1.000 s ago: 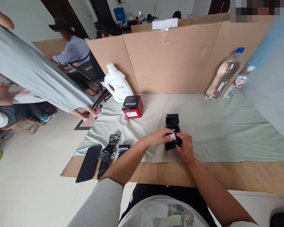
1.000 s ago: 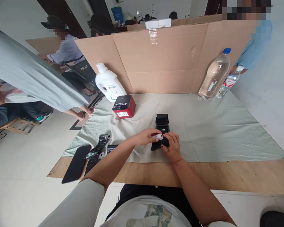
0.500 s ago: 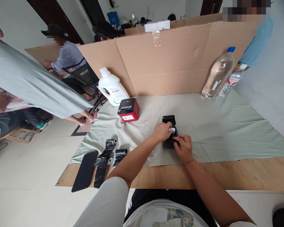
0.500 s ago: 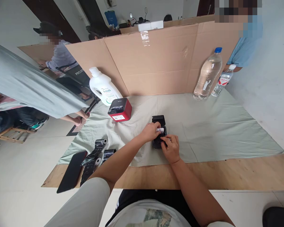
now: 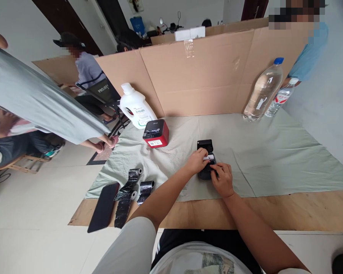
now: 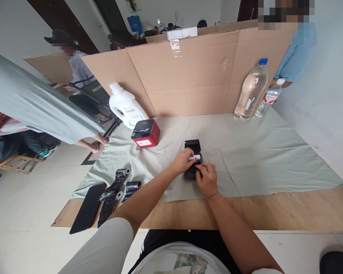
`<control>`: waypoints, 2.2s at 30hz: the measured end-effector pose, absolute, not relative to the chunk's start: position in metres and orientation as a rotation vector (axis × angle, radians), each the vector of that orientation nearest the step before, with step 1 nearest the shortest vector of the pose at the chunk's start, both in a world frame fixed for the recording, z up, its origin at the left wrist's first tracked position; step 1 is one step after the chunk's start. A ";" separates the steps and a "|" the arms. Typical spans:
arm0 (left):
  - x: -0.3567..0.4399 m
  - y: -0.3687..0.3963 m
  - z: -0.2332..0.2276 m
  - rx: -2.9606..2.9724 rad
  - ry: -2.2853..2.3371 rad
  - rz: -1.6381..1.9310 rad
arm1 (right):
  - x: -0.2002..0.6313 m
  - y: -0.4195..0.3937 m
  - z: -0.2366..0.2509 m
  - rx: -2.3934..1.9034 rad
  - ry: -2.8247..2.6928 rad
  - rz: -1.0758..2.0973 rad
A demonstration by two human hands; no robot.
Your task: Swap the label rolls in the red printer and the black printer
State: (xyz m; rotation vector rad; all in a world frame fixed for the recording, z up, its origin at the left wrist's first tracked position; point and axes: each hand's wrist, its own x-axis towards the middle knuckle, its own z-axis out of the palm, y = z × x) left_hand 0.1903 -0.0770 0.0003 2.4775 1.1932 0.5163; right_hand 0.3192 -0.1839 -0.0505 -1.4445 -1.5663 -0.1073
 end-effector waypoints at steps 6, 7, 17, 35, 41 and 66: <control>0.192 -0.073 0.002 2.552 1.171 0.394 | 0.319 -0.184 -0.050 -1.452 -1.577 -0.100; 0.192 -0.073 0.003 2.578 1.154 0.395 | 0.319 -0.184 -0.050 -1.452 -1.581 -0.102; 0.182 -0.073 0.005 2.506 1.180 0.662 | 0.317 -0.189 -0.045 -1.465 -1.614 -0.125; 0.162 -0.123 -0.022 2.285 0.955 1.013 | 0.317 -0.188 -0.047 -1.468 -1.579 -0.147; 0.166 -0.140 -0.030 2.505 1.118 0.831 | 0.318 -0.185 -0.049 -1.462 -1.639 -0.125; 0.153 -0.137 -0.066 1.980 1.302 1.059 | 0.281 -0.172 -0.046 -1.968 -1.602 -0.150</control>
